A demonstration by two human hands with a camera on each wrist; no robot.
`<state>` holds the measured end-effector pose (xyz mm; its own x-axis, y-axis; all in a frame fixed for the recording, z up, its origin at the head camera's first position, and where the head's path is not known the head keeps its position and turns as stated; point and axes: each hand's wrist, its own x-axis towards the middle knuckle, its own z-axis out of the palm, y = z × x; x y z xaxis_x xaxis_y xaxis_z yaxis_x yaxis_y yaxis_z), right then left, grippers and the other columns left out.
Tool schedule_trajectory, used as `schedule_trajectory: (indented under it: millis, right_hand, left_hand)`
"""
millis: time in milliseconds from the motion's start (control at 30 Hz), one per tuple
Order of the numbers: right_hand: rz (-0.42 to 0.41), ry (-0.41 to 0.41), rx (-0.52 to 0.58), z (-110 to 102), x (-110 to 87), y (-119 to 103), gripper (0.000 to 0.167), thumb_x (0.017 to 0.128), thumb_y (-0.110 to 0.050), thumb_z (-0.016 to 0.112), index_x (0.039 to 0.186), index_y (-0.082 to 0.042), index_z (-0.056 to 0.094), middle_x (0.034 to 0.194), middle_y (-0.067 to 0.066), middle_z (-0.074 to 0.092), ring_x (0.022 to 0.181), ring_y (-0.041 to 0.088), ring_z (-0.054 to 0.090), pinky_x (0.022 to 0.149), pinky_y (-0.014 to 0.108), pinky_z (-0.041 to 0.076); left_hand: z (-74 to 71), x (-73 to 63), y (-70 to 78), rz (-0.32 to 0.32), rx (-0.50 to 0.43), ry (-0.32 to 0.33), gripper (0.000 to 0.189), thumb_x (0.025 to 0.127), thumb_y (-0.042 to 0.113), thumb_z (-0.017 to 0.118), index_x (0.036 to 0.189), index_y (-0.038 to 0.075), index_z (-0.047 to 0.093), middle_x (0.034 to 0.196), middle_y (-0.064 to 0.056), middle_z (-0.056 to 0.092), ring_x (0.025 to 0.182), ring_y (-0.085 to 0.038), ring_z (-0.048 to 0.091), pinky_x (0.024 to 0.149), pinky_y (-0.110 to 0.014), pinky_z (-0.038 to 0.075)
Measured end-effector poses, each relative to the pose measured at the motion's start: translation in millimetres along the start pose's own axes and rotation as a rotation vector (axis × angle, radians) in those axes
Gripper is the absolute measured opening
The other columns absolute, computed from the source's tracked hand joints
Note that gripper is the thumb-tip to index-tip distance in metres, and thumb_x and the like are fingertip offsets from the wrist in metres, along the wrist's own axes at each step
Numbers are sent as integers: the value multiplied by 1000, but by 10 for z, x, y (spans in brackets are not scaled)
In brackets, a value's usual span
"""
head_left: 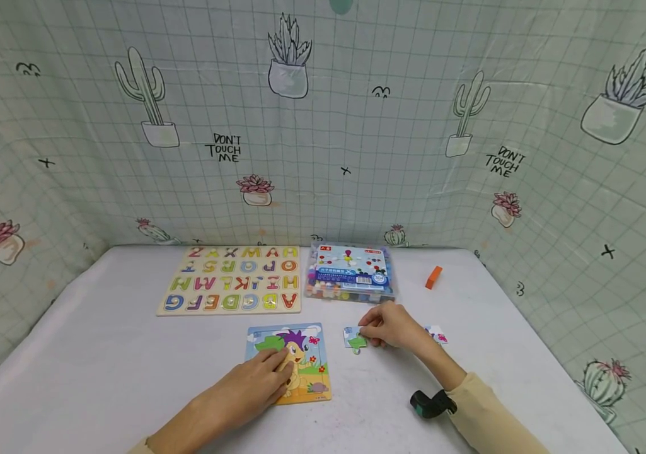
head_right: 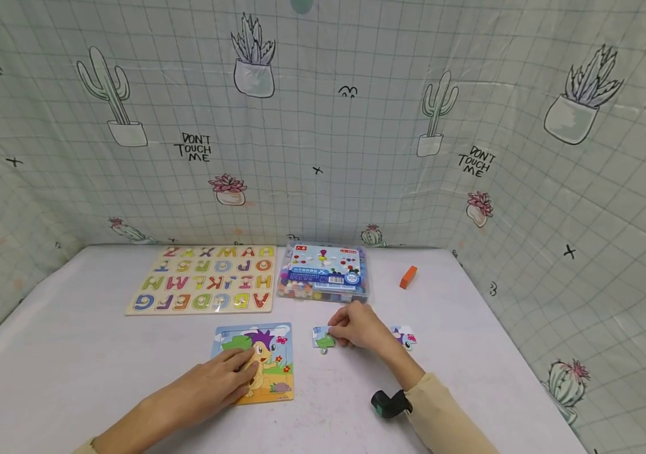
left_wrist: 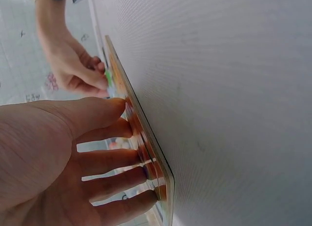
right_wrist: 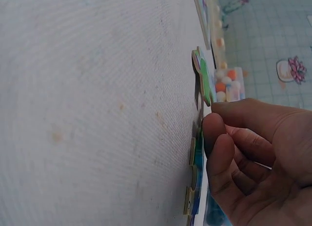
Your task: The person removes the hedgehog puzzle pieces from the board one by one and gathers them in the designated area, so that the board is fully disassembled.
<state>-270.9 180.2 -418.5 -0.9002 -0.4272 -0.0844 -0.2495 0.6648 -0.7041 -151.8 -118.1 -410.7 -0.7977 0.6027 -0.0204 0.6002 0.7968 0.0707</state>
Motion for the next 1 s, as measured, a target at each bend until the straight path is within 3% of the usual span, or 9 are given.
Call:
schedule_trajectory:
  millis: [433, 767, 1000]
  right_hand:
    - [-2, 11, -13, 21, 13, -17, 11, 90, -13, 69, 95, -5, 74, 65, 1, 65, 54, 10, 55, 49, 22, 45]
    - [-177, -67, -46, 200, 44, -201, 11, 88, -12, 69, 96, -7, 74, 73, -1, 67, 57, 5, 53, 51, 18, 43]
    - [-237, -141, -65, 396, 92, -417, 12, 87, -14, 73, 98, -9, 75, 77, -4, 65, 61, 5, 52, 54, 17, 43]
  left_hand:
    - [-17, 11, -1, 9, 2, 9, 41, 97, 27, 61, 134, 8, 61, 145, -14, 52, 128, -29, 53, 94, -45, 54]
    - [-3, 2, -2, 13, -3, 34, 40, 96, 26, 62, 132, 8, 62, 142, -14, 55, 125, -29, 54, 94, -45, 54]
    - [-4, 5, 5, 0, -10, 8, 41, 98, 29, 59, 134, 9, 61, 144, -13, 53, 126, -29, 53, 90, -46, 56]
